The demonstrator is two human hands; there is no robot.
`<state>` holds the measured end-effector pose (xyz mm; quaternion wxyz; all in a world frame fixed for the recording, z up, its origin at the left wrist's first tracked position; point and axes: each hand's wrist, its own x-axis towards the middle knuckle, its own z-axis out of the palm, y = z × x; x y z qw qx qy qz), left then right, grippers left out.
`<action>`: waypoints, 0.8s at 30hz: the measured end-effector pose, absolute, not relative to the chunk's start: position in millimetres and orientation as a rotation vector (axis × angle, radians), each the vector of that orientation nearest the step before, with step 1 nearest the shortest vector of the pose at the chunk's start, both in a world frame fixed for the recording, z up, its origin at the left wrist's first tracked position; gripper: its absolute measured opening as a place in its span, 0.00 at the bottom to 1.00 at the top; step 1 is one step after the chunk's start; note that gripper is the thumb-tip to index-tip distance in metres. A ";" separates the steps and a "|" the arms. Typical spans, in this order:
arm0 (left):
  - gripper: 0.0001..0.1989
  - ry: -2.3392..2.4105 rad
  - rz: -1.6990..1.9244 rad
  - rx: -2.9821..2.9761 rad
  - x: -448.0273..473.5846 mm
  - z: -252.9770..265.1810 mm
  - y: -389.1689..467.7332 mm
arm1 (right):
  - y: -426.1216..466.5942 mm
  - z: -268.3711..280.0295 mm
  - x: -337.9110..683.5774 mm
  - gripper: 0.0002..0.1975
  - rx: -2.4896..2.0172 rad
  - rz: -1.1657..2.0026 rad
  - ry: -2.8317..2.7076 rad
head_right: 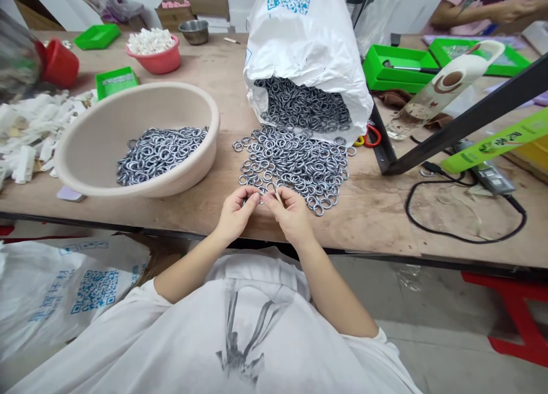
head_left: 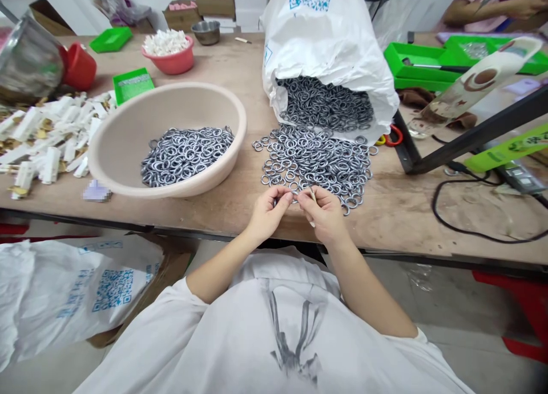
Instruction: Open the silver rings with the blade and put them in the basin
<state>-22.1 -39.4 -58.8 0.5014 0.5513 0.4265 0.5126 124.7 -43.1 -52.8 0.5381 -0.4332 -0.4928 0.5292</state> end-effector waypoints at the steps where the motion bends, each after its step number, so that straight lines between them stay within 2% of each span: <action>1: 0.12 0.998 1.230 1.278 -21.2 -58.8 -39.3 | -43.4 -52.6 123.4 0.17 -1.014 1.310 -1.136; 4: 0.16 0.926 1.196 1.141 -19.7 -59.4 -39.0 | -44.1 -52.2 120.1 0.17 -0.985 1.393 -1.066; 12: 0.22 0.829 1.124 0.949 -18.6 -59.8 -38.5 | -39.9 -55.3 120.4 0.19 -0.941 1.306 -1.241; 17: 0.21 0.797 1.054 0.813 -16.0 -56.2 -39.2 | -35.6 -58.9 114.6 0.19 -0.988 1.251 -1.194; 24: 0.22 0.778 1.059 0.739 -18.8 -46.4 -42.5 | -46.6 -49.0 128.5 0.16 -1.150 0.909 -1.468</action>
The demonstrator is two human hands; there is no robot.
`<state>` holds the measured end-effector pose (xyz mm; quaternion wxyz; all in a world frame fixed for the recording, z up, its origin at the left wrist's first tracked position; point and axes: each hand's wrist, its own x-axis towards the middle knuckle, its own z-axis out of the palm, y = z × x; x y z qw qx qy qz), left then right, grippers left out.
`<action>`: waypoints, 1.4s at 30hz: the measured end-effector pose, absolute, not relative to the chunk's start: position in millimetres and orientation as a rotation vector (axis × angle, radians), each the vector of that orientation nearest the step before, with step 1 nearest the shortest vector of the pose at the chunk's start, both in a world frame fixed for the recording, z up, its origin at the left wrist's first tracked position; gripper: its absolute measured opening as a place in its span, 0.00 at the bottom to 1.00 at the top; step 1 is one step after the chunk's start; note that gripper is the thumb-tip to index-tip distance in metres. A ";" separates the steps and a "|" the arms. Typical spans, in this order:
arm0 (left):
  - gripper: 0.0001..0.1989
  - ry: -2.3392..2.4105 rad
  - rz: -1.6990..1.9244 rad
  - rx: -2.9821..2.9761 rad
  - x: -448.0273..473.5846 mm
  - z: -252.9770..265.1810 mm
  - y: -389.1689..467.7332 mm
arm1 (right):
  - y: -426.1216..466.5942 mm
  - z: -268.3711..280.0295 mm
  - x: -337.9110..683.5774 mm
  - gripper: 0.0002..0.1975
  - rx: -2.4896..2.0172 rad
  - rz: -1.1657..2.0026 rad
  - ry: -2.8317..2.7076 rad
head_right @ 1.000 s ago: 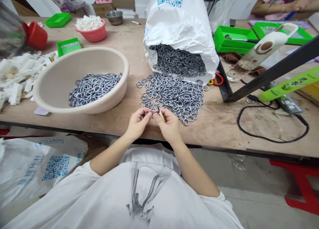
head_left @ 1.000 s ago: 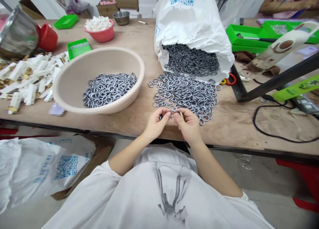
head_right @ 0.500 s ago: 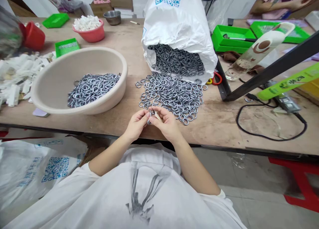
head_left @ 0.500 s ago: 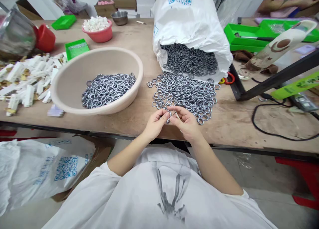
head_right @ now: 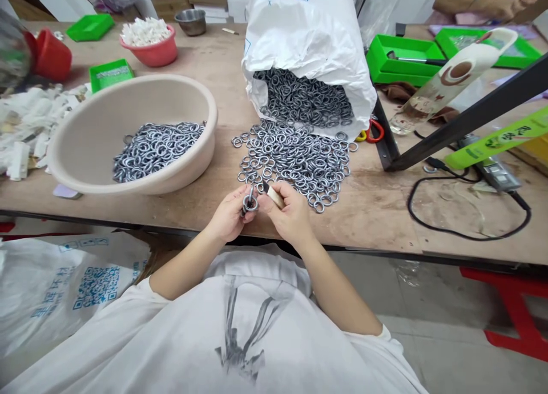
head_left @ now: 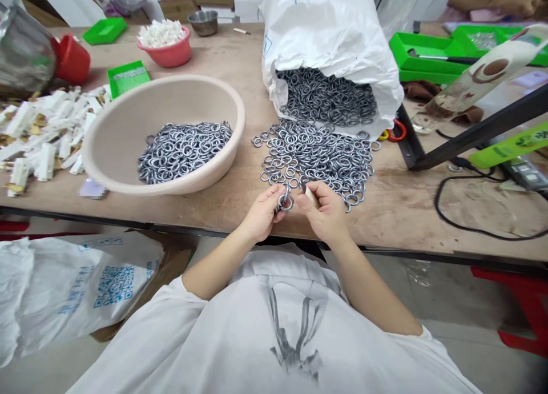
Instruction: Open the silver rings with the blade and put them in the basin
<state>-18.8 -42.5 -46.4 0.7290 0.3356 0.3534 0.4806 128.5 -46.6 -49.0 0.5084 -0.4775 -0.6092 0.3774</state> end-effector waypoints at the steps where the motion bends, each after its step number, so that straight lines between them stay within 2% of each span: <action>1: 0.22 0.783 1.069 0.726 -18.7 -45.7 -43.4 | -48.5 -48.0 129.1 0.15 -1.170 0.882 -1.519; 10: 0.23 0.758 1.065 0.750 -17.0 -50.5 -48.4 | -48.1 -46.1 116.5 0.10 -1.083 0.948 -1.545; 17: 0.23 0.769 1.047 0.737 -17.0 -50.8 -46.0 | -42.6 -47.0 116.3 0.18 -1.050 1.081 -1.362; 19: 0.23 0.775 1.070 0.722 -17.9 -49.0 -45.2 | -43.3 -45.0 121.4 0.18 -1.065 0.971 -1.429; 24: 0.23 0.774 1.111 0.702 -21.2 -45.4 -43.4 | -55.8 -39.9 131.4 0.13 -1.115 0.475 -1.848; 28: 0.23 0.781 1.115 0.722 -20.8 -46.2 -43.7 | -61.4 -39.9 129.4 0.11 -1.067 0.301 -2.017; 32: 0.22 0.776 1.116 0.731 -19.7 -47.0 -45.1 | -59.6 -40.8 128.7 0.12 -1.099 0.278 -2.033; 42: 0.24 0.786 1.066 0.763 -24.9 -49.3 -40.7 | -56.4 -43.1 129.3 0.17 -1.180 0.453 -1.980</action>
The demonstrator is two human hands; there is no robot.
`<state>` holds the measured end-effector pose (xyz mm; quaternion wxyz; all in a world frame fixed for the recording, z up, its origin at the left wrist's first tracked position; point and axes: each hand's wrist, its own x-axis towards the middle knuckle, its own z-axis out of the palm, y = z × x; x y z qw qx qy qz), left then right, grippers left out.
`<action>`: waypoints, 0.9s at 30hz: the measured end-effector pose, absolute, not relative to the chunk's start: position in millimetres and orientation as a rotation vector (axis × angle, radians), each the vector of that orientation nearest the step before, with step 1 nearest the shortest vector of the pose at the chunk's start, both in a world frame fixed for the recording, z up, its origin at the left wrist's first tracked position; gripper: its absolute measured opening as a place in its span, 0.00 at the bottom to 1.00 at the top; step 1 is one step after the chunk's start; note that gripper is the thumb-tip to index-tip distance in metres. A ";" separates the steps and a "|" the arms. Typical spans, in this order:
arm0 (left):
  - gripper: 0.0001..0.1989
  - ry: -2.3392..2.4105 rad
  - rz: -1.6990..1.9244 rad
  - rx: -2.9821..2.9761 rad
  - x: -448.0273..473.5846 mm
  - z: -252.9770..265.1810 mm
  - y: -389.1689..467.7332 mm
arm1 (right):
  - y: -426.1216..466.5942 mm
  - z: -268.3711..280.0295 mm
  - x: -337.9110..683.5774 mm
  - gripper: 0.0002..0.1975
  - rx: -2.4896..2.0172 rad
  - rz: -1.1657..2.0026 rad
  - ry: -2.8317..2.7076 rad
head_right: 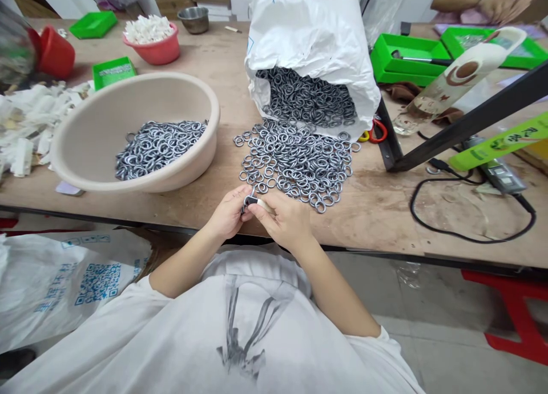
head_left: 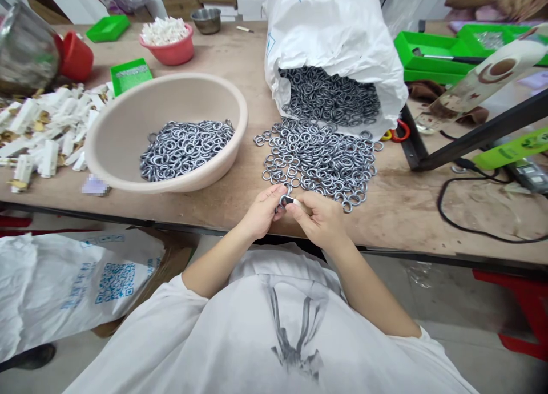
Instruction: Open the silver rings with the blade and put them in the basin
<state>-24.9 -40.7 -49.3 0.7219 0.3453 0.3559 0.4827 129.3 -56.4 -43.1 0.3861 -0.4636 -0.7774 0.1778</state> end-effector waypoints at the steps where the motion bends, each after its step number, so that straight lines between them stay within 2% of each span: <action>1: 0.24 0.778 1.052 0.762 -25.0 -49.1 -41.6 | -52.7 -44.9 131.3 0.17 -1.216 0.466 -1.940; 5: 0.24 0.734 0.942 0.788 -24.0 -49.1 -47.9 | -37.1 -51.2 141.1 0.19 -1.406 0.553 -1.629; 9: 0.24 0.759 1.010 0.757 -22.9 -51.0 -48.6 | -39.2 -49.3 133.1 0.14 -1.182 0.851 -1.554; 13: 0.23 0.789 0.999 0.755 -23.6 -54.5 -47.6 | -44.0 -48.9 116.5 0.16 -1.066 1.098 -1.480; 18: 0.23 0.793 1.044 0.779 -28.2 -55.3 -47.9 | -40.1 -58.3 112.3 0.16 -1.145 1.032 -1.310; 27: 0.23 0.825 1.204 0.843 -27.2 -57.5 -43.1 | -47.8 -56.6 106.3 0.18 -1.099 1.255 -1.225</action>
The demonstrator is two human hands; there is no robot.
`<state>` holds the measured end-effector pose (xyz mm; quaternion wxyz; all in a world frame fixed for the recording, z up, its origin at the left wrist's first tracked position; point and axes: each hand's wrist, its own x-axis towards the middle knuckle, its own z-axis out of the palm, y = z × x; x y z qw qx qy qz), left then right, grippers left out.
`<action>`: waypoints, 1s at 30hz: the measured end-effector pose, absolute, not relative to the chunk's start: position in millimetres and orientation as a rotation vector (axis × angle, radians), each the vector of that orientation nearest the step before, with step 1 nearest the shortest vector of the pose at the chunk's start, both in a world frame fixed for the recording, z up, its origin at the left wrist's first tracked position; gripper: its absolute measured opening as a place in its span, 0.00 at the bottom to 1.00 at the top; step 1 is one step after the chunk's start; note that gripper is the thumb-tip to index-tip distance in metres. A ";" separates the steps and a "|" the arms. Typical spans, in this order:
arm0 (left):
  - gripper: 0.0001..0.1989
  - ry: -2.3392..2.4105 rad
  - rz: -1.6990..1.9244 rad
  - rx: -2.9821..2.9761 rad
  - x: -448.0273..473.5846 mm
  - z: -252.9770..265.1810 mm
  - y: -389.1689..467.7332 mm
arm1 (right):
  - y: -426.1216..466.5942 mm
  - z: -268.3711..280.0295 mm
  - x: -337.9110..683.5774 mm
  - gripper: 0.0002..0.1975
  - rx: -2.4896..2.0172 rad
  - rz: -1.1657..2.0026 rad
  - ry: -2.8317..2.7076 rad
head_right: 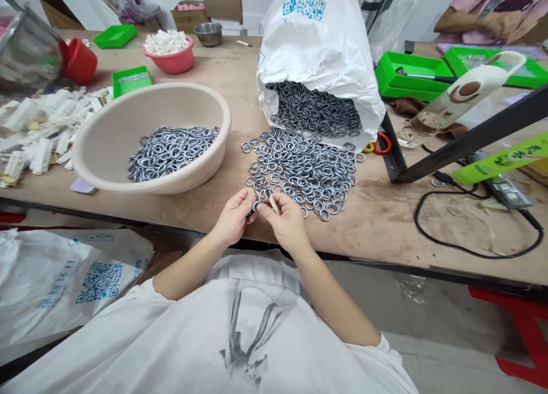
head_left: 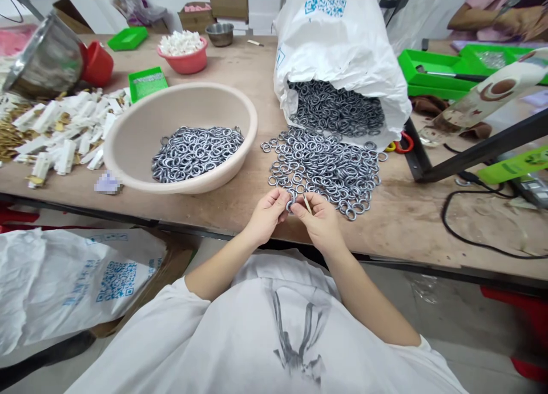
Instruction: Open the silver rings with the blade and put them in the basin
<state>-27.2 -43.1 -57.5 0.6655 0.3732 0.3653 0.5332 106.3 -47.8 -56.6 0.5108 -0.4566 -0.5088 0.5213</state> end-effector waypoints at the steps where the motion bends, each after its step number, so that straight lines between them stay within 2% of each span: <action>1: 0.22 0.821 1.212 0.861 -27.5 -57.8 -42.6 | -46.8 -54.4 108.5 0.17 -1.094 1.272 -1.224; 5: 0.19 0.838 1.268 0.916 -29.9 -57.8 -40.5 | -42.0 -46.1 118.6 0.18 -1.078 1.253 -1.130; 16: 0.24 0.892 1.242 0.942 -14.4 -57.2 -45.8 | -51.7 -54.9 101.4 0.19 -1.116 1.048 -1.074; 25: 0.24 0.750 1.053 0.988 -22.6 -54.3 -46.7 | -40.8 -44.5 115.0 0.18 -0.970 1.247 -1.307; 30: 0.23 0.746 1.077 1.038 -25.1 -53.4 -45.6 | -39.9 -42.6 127.9 0.18 -1.051 1.032 -1.459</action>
